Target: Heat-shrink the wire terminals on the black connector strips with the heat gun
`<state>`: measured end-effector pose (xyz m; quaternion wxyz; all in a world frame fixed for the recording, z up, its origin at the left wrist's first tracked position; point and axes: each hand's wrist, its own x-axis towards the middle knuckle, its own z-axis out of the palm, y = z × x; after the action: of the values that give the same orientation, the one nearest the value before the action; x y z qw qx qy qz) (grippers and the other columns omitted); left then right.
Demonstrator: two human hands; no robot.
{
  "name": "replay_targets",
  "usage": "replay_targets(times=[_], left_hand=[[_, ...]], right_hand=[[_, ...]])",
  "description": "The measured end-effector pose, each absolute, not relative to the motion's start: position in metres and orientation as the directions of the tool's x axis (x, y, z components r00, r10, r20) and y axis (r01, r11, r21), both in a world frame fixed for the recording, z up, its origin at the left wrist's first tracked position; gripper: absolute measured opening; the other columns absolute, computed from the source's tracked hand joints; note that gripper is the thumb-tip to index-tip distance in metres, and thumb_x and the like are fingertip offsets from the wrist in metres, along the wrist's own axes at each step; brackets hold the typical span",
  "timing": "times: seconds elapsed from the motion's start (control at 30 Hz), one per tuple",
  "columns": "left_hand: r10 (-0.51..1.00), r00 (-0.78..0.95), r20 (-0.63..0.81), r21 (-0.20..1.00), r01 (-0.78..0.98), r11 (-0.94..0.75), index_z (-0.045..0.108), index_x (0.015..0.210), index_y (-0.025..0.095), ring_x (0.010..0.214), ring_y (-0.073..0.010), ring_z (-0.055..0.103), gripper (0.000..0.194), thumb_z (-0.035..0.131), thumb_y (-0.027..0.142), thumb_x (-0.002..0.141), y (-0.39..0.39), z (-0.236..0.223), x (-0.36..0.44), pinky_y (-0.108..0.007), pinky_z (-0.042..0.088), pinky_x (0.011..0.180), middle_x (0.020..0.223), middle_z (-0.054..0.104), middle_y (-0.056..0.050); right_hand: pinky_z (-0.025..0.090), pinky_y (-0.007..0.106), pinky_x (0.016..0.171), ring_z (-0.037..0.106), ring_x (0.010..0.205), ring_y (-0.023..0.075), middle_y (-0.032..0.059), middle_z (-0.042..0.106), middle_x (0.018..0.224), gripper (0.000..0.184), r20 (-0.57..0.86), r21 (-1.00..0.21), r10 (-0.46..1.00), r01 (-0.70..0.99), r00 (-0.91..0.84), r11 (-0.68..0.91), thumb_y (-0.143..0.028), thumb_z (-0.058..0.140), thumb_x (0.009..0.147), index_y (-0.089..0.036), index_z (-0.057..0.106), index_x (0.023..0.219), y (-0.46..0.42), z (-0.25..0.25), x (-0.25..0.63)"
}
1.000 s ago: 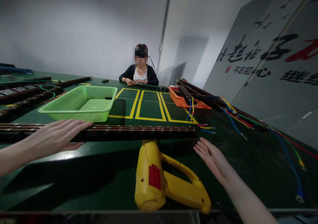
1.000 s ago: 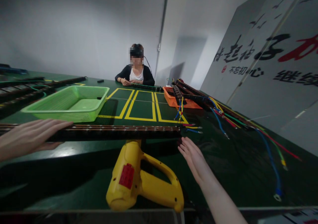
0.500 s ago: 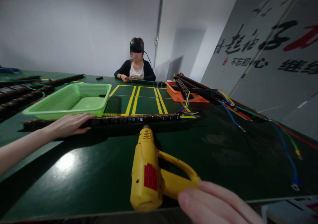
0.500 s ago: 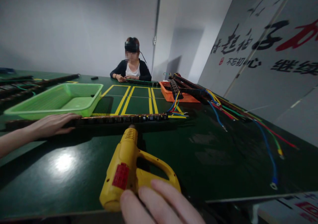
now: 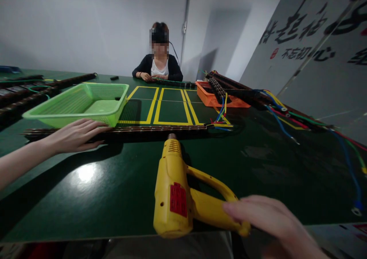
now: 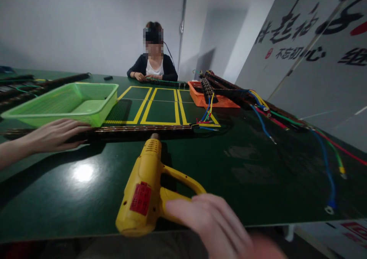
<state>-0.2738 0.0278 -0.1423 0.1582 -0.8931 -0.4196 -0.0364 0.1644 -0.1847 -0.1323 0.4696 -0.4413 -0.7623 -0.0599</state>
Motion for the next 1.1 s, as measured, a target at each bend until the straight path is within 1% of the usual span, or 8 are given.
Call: replay_targets(times=[0.07,0.2,0.37,0.5,0.67,0.83,1.0,1.1], left_hand=[[0.704,0.668,0.242,-0.253,0.744,-0.618,0.053,0.122,0.018,0.111,-0.0219,0.05,0.044,0.039,0.044,0.089,0.018,-0.136,-0.254,-0.04,0.035,0.102,0.127,0.054,-0.009],[0.579,0.772,0.261,-0.291,0.635,-0.715,0.052,0.123,0.018,0.111,-0.0221,0.051,0.037,0.035,0.032,0.094,0.013,-0.131,-0.191,-0.039,0.038,0.098,0.126,0.054,-0.009],[0.573,0.74,0.353,-0.197,0.657,-0.728,0.045,0.128,0.015,0.114,-0.0228,0.05,0.038,0.03,0.031,0.096,0.041,-0.146,-0.113,-0.038,0.041,0.098,0.126,0.052,-0.012],[0.625,0.741,0.245,-0.188,0.668,-0.72,0.038,0.131,0.011,0.106,-0.0246,0.055,0.044,0.031,0.037,0.096,0.063,-0.158,-0.094,-0.038,0.045,0.091,0.119,0.053,-0.016],[0.625,0.761,0.176,-0.189,0.649,-0.737,0.042,0.126,0.013,0.105,-0.0248,0.056,0.043,0.029,0.041,0.096,0.069,-0.161,-0.118,-0.035,0.046,0.088,0.116,0.053,-0.015],[0.674,0.728,0.121,-0.071,0.684,-0.726,0.044,0.126,0.014,0.1,-0.0234,0.058,0.048,0.029,0.046,0.094,0.064,-0.155,-0.152,-0.033,0.046,0.086,0.117,0.054,-0.013],[0.681,0.728,0.078,-0.109,0.685,-0.72,0.047,0.123,0.01,0.102,-0.0217,0.052,0.048,0.035,0.046,0.093,0.061,-0.141,-0.176,-0.038,0.037,0.099,0.112,0.054,-0.009],[0.739,0.669,0.079,0.05,0.737,-0.674,0.041,0.127,0.009,0.111,-0.0212,0.045,0.054,0.031,0.05,0.094,0.063,-0.137,-0.186,-0.039,0.035,0.102,0.122,0.048,-0.009]], right_hand=[[0.057,0.035,0.072,0.066,0.087,0.0232,0.0046,0.068,0.1,0.058,0.706,-0.303,0.668,0.753,-0.234,0.584,-0.04,0.045,0.09,-0.025,0.03,0.144,-0.174,-0.134,0.149],[0.051,0.035,0.083,0.057,0.109,0.0233,0.0069,0.054,0.129,0.052,0.518,-0.266,0.787,0.811,-0.335,0.521,-0.042,0.034,0.094,-0.02,0.035,0.141,-0.162,-0.15,0.13],[0.044,0.034,0.077,0.061,0.089,0.0218,0.0063,0.067,0.104,0.04,0.612,-0.295,0.781,0.881,-0.124,0.371,-0.036,0.035,0.096,-0.018,0.051,0.128,-0.161,-0.175,0.133],[0.04,0.033,0.075,0.061,0.08,0.0187,0.0038,0.069,0.09,0.028,0.659,-0.262,0.743,0.89,-0.117,0.372,-0.031,0.04,0.095,-0.018,0.063,0.104,-0.155,-0.174,0.149],[0.044,0.028,0.07,0.063,0.076,0.015,-0.0002,0.069,0.086,0.023,0.609,-0.262,0.778,0.886,-0.156,0.383,-0.032,0.044,0.094,-0.022,0.065,0.091,-0.151,-0.16,0.191],[0.046,0.029,0.069,0.064,0.076,0.0171,0.0015,0.069,0.085,0.024,0.664,-0.28,0.748,0.925,-0.006,0.256,-0.033,0.043,0.094,-0.022,0.065,0.093,-0.16,-0.168,0.237],[0.044,0.03,0.069,0.062,0.075,0.0182,0.0019,0.068,0.08,0.028,0.686,-0.25,0.726,0.95,0.038,0.187,-0.032,0.041,0.094,-0.022,0.064,0.082,-0.169,-0.176,0.256],[0.043,0.029,0.066,0.061,0.072,0.0174,0.0017,0.066,0.075,0.03,0.701,-0.218,0.713,0.957,0.018,0.19,-0.031,0.04,0.094,-0.021,0.062,0.076,-0.168,-0.176,0.256]])
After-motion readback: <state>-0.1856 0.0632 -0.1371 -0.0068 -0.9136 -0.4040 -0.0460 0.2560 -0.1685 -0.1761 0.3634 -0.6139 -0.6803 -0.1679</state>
